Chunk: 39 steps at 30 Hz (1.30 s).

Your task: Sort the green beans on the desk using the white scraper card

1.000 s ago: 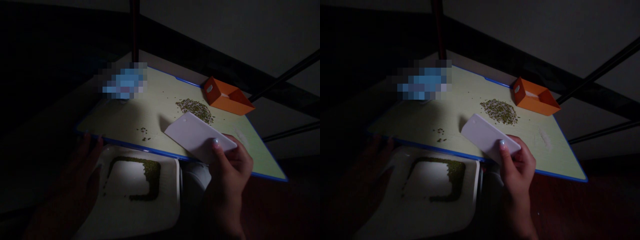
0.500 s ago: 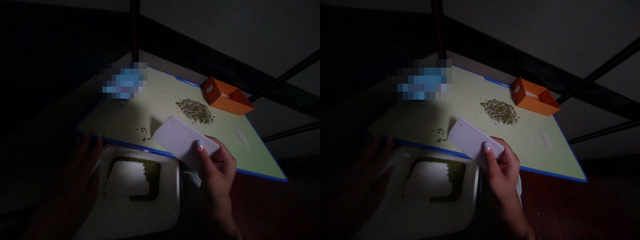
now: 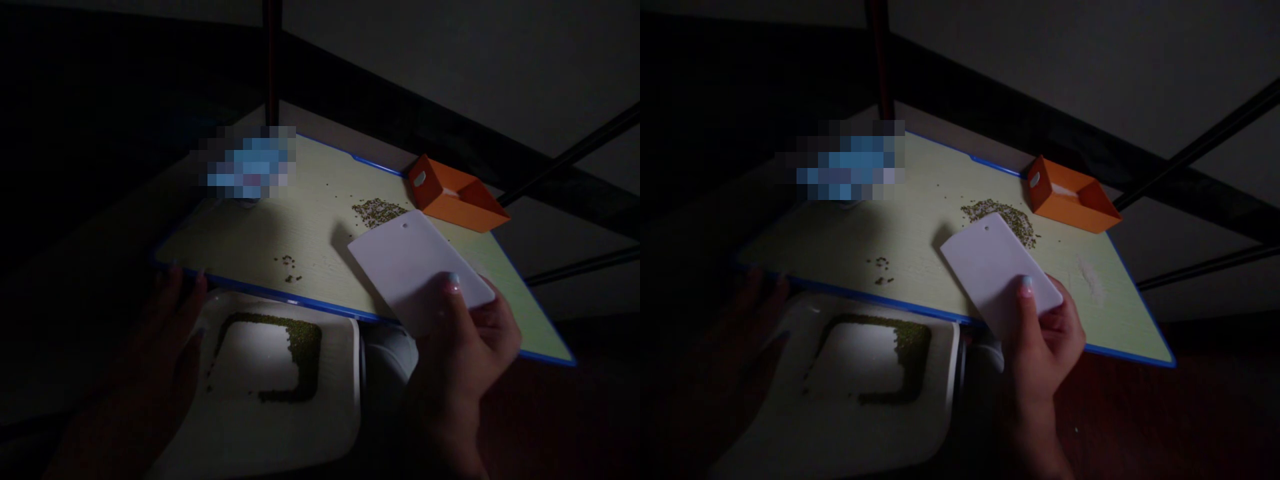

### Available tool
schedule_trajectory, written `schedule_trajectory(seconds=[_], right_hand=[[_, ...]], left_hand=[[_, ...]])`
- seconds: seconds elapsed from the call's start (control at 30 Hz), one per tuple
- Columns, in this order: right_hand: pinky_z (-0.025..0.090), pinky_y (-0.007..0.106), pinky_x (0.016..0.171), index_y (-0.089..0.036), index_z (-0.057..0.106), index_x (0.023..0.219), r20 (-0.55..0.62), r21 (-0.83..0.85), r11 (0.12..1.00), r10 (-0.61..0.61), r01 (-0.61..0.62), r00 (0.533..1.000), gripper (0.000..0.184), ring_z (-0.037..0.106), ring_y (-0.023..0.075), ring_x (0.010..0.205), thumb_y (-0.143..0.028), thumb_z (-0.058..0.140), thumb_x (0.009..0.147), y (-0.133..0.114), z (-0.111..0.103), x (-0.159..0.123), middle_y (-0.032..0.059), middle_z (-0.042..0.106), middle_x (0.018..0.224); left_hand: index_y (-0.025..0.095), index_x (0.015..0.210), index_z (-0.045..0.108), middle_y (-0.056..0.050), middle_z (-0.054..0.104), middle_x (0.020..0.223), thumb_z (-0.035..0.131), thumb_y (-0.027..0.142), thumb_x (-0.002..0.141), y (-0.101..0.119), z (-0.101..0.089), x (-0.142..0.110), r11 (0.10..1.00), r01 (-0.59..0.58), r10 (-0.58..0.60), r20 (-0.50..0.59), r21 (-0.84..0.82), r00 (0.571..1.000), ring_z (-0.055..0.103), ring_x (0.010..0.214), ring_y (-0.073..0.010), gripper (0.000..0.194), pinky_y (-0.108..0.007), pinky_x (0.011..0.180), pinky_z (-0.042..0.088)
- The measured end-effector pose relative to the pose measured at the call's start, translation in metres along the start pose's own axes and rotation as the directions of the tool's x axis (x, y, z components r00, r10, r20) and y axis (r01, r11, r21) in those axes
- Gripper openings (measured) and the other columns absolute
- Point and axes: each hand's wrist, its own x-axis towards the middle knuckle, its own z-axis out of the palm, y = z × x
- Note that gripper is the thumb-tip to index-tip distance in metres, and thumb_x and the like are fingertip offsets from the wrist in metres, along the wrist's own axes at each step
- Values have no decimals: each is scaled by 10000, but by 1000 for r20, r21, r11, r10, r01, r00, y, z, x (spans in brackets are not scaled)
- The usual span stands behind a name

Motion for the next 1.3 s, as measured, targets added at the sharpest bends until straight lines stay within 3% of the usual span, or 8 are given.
schedule_trajectory(seconds=[0.2, 0.33, 0.47, 0.77, 0.93, 1.1, 1.3], right_hand=[[438, 206, 464, -206, 764, 853, 213, -58, 995, 88, -77, 973, 176, 601, 124, 540, -366, 817, 800, -10, 18, -21, -13, 715, 676], [406, 191, 444, -212, 768, 841, 202, -72, 993, 106, -94, 974, 159, 559, 107, 506, -359, 812, 802, -5, 22, -18, -31, 691, 630], [400, 183, 435, -207, 783, 845, 175, -58, 995, 91, -82, 980, 141, 560, 101, 500, -335, 829, 806, -8, 17, -18, -27, 692, 635], [413, 168, 433, -238, 797, 856, 375, -20, 994, 103, -103, 921, 46, 584, 97, 508, -281, 783, 855, -23, 17, -29, -34, 706, 639], [441, 182, 456, -228, 797, 862, 327, -51, 989, 146, -137, 934, 100, 606, 106, 534, -324, 806, 835, -20, 15, -26, -20, 725, 673], [437, 197, 449, -207, 781, 852, 207, -71, 983, 180, -169, 962, 222, 594, 115, 514, -393, 867, 767, -15, 13, -18, -17, 706, 650], [426, 216, 464, -212, 770, 922, 148, -116, 981, 170, -153, 974, 306, 585, 128, 539, -452, 869, 761, -1, 6, -7, -1, 708, 699]], left_hand=[[489, 1565, 156, 91, 152, 1767, 384, 366, 962, 1, -1, 0, 999, 22, -22, 5, -25, 1000, 254, 1600, -301, 656, -611, 1274, 410], [498, 1563, 144, 96, 157, 1764, 371, 359, 967, 0, 1, 1, 1000, 5, -5, 6, -21, 1000, 265, 1594, -293, 653, -603, 1252, 444], [480, 1569, 142, 77, 151, 1768, 378, 346, 967, 0, 0, -1, 1000, 15, -15, 7, -10, 1000, 234, 1607, -300, 660, -621, 1278, 398], [498, 1560, 154, 95, 182, 1755, 366, 379, 974, 1, -2, 0, 1000, -6, 6, 0, 11, 1000, 297, 1582, -307, 633, -630, 1223, 466], [459, 1573, 154, 88, 150, 1762, 376, 358, 967, -2, 0, 0, 1000, -1, 1, -9, 6, 1000, 260, 1592, -303, 653, -611, 1248, 435], [441, 1582, 108, 81, 88, 1772, 397, 334, 954, -7, 0, 0, 996, -81, 80, 26, 33, 996, 247, 1598, -304, 700, -589, 1251, 436], [472, 1570, 141, 87, 152, 1762, 375, 355, 967, -2, 0, -1, 1000, -19, 19, -13, 9, 1000, 291, 1587, -303, 658, -621, 1234, 450]])
